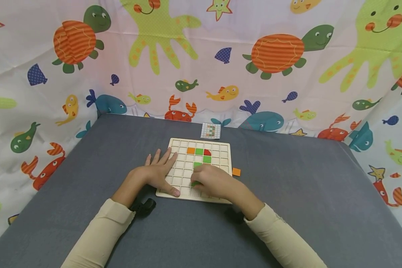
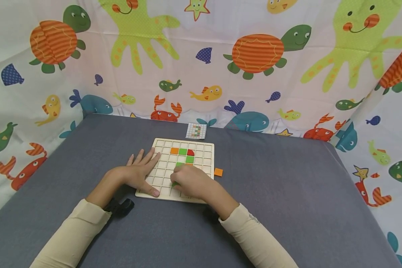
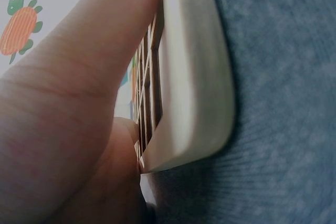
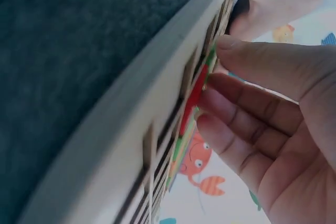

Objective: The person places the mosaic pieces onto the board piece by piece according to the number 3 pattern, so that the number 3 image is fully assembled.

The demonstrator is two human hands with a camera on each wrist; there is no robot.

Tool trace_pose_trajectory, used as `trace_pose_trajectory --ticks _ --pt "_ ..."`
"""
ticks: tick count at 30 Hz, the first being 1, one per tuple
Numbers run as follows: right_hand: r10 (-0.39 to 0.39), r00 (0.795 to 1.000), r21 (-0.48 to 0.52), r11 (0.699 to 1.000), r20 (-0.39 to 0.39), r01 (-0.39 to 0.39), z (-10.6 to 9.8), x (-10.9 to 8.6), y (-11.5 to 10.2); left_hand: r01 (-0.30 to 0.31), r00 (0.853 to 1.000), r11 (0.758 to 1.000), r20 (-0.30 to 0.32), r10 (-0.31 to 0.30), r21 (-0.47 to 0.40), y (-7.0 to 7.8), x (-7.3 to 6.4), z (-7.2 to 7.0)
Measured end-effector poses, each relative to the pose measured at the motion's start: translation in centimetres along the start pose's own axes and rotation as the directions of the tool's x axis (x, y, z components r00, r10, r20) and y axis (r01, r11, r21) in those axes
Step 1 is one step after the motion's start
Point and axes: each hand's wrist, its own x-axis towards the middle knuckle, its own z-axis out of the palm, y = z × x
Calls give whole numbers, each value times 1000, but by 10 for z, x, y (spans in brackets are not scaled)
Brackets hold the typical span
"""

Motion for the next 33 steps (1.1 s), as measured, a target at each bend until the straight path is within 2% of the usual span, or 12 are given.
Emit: trace_pose_trajectory --ticks 3,6,9,12,16,20,27,33 --pt "19 1000 10 1000 -16 -19 -6 -7 4 1 1000 1000 0 -1 0 1 0 -1" --pt "82 997 19 996 -12 -82 -14 -16 16 -2 1000 1000 -4 2 3 2 1 -1" --pt "162 987 -13 987 5 -162 -24 -26 32 -4 1000 1000 -6 4 6 2 2 -1" --pt "284 958 -36 958 33 -283 -35 -36 44 3 1000 1000 -4 -3 6 2 4 -2" --pt "419 905 -51 908 72 -416 -42 -46 54 9 1000 1000 -3 -9 9 1 6 -2" --pt "444 891 -70 896 96 -439 -42 -50 61 9 1000 1000 1 -9 13 -1 8 -1" --pt "441 891 -85 897 109 -434 -37 -47 62 14 1000 1000 -3 -14 7 -3 5 1" --pt "476 866 -87 880 153 -467 -36 -48 62 6 1000 1000 -1 -6 15 -5 7 4"
